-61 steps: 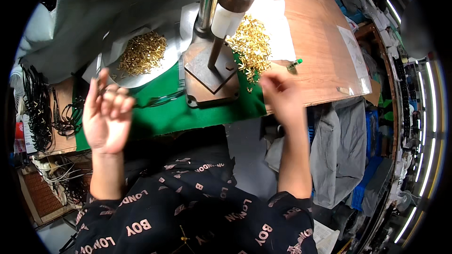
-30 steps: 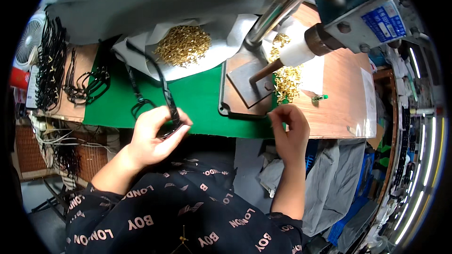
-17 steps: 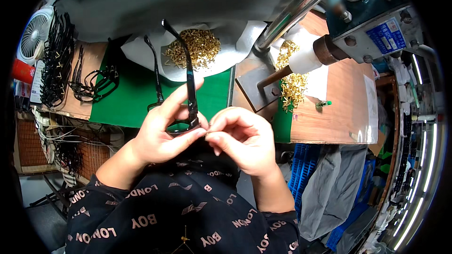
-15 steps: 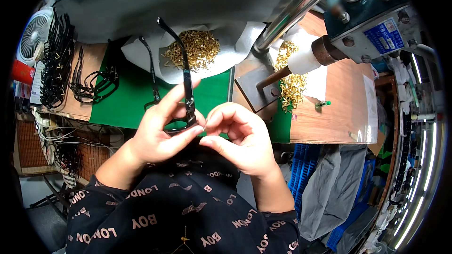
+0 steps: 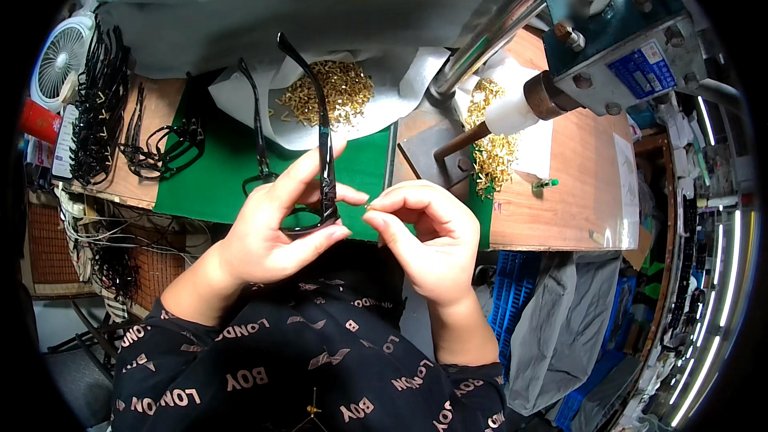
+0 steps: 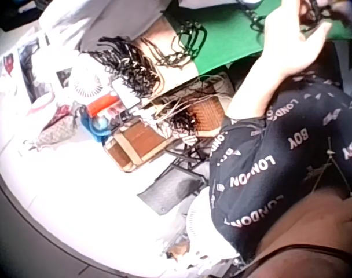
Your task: The person repeatedly picks up black eyeglass frames and small gold-colored components from a workbench, inserts the components into the frames, and places the assembled glasses into a cloth bag. The person handles the items one at a time throughout the clip.
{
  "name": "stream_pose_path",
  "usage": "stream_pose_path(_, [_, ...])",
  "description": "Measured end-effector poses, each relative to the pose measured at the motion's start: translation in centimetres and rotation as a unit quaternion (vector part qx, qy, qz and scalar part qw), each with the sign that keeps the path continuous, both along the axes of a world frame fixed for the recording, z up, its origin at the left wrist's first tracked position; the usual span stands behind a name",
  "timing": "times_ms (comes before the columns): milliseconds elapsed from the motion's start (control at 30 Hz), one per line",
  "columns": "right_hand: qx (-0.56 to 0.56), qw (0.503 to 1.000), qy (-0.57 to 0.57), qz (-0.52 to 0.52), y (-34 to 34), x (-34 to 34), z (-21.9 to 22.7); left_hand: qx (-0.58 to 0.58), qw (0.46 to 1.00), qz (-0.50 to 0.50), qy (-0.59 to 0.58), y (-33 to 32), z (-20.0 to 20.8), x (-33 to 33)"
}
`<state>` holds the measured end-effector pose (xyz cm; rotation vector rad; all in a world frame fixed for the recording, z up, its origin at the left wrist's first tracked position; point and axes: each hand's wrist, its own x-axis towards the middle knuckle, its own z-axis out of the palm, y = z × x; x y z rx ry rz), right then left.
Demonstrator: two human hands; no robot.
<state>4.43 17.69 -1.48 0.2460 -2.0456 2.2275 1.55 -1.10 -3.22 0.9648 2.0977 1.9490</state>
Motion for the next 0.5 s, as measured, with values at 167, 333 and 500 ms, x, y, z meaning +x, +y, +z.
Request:
stream_pose_path(167, [-0.144,0.981,-0.054,0.121,-0.4,-0.5,-0.9,-0.065,0.996,-0.013,0.063,0.6,0.1,-0.2])
stream_pose_path(333, [-0.2,0.965,-0.141,0.096,-1.0,0.0,-0.5,-0.082,0.988,-0.022,0.126,0.8,0.3,-0.7])
stream_pose_path(500, [-0.022,0.98,-0.11,0.167,2.1,-0.8,0.9,-0.041,0.985,-0.105,0.128,2.2,1.2,-1.4])
